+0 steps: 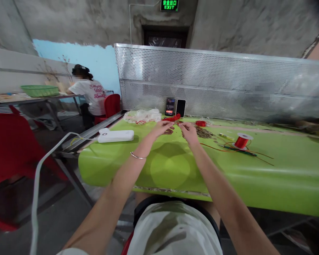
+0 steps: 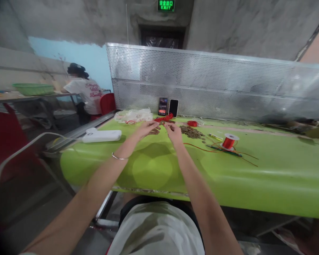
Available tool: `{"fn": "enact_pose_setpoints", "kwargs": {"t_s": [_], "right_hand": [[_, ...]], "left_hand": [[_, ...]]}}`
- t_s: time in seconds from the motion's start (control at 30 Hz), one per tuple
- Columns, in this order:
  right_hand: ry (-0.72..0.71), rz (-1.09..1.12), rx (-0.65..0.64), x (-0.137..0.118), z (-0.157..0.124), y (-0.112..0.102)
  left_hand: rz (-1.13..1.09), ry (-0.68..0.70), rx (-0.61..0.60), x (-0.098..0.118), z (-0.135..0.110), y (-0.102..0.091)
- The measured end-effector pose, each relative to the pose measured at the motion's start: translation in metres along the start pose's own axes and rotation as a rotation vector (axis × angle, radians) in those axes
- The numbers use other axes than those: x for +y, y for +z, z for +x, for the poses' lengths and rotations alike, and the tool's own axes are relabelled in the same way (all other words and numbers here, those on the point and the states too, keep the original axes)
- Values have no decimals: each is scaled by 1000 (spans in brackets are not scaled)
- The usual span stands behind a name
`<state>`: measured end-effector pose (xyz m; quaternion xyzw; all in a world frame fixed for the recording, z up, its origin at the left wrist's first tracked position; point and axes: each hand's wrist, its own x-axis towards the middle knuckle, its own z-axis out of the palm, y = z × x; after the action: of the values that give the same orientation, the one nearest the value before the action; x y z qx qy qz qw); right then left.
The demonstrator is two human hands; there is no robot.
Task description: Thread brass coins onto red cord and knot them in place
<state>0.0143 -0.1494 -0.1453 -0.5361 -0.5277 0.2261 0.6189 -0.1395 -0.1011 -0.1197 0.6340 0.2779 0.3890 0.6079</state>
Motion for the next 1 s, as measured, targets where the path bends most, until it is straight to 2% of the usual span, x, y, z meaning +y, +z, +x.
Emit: {"fn": "enact_pose_setpoints", "kwargs": {"t_s": [0.07, 0.17, 0.4, 0.53, 0.67, 0.8, 1.0], "right_hand": [[54, 75, -73, -1, -2, 2], [53, 86, -136, -3, -4, 4], [43, 94, -142, -2, -3, 4], [-71, -80, -109, 0, -4, 3], [-226, -343, -66, -2, -7, 2], [-268, -452, -48, -2, -7, 1], [-300, -502, -40, 0, -6, 0]], "left_hand": [[38, 23, -16, -1, -1, 2], [62, 69, 3, -2, 0, 4], [92, 90, 53, 0, -1, 5], [146, 124, 43, 2, -2, 6], [331, 191, 10, 0, 0, 2], [440, 238, 8, -7, 6, -5], [429, 230, -47, -12, 11, -11]]}}
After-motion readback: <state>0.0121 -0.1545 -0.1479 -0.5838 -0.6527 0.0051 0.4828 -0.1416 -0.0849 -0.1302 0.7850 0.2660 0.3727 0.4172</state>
